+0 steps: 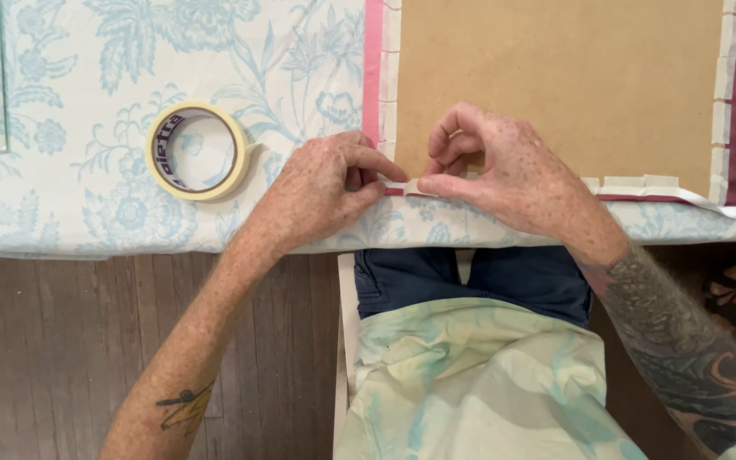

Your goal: Securing the edges of a material to a backing board using masking tape

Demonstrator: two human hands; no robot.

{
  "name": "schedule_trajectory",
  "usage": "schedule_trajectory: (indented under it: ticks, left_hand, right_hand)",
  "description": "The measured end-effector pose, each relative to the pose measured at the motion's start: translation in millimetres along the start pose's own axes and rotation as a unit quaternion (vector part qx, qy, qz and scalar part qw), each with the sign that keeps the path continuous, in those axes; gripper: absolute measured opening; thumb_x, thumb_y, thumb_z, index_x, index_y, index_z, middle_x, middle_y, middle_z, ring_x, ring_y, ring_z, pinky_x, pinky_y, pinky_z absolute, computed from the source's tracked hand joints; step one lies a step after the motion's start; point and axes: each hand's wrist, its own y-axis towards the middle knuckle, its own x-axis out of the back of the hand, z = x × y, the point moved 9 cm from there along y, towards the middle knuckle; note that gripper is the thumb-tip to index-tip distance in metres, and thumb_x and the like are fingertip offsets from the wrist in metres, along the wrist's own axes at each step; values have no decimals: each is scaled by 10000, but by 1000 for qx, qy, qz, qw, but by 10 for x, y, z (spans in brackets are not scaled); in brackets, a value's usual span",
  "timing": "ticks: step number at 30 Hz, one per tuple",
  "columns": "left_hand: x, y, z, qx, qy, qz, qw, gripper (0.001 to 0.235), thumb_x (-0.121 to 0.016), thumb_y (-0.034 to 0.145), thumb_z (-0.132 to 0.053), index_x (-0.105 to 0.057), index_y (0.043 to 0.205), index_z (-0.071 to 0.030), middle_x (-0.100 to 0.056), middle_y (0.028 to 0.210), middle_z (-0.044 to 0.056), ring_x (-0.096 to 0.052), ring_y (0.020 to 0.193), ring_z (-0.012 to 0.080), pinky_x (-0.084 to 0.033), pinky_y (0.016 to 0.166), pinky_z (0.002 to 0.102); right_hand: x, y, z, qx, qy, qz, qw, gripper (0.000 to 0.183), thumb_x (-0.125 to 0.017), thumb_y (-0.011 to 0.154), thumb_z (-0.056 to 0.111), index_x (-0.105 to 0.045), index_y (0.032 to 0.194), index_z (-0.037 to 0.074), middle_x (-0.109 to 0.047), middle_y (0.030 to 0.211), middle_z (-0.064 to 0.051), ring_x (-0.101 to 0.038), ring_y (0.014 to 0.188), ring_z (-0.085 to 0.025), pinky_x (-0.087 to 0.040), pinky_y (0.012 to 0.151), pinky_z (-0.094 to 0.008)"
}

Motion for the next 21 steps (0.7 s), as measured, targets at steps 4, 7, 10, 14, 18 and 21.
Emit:
schedule_trajectory:
  ticks: [4,7,10,14,18,21]
  left_hand:
    - [-7,0,20,5,6,-4,1000,221,-665,892,-158,-824,1011,-256,-593,805,-36,-567,671,149,-456,648,349]
    - [-10,-13,28,-4,2,-2,1000,233,-662,903,-148,-812,1043,-259,-569,844,-27,-561,684,149,-460,663,350]
    - [0,-10,0,-14,2,-6,1000,184,-681,928,-173,-813,1038,-239,-563,827,-24,-549,671,150,-457,642,348]
    - [-7,-7,-5,-8,2,-3,1000,210,-672,897,-164,-819,1022,-246,-578,814,-31,-569,663,151,-462,649,355]
    - [-2,-5,4,-6,0,-6,1000,255,-649,868,-138,-819,1023,-247,-585,819,-27,-575,666,154,-467,655,354]
    - [-5,2,-1,4,4,2,1000,239,-663,874,-151,-823,1023,-247,-599,816,-40,-587,674,148,-463,658,346]
  right_hand:
    - [-20,34,-6,27,1,6,1000,278,-824,876,208,-572,959,121,-758,850,10,-706,805,-85,-540,760,-229]
    - [-32,38,9,38,4,7,999,262,-821,885,202,-582,950,117,-729,841,12,-682,791,-83,-522,747,-227]
    - [-28,33,-8,32,3,3,999,261,-825,888,220,-592,955,123,-713,849,18,-683,795,-80,-533,741,-220]
    - [-26,24,-1,39,5,-4,999,253,-834,883,211,-606,934,116,-702,839,19,-672,782,-78,-537,730,-216]
    - [-23,30,-5,38,11,-11,999,254,-843,877,215,-613,921,116,-685,822,27,-652,763,-73,-522,715,-215]
    - [-24,34,-24,40,7,-13,999,251,-846,875,209,-611,914,128,-683,825,32,-664,773,-69,-533,731,-210]
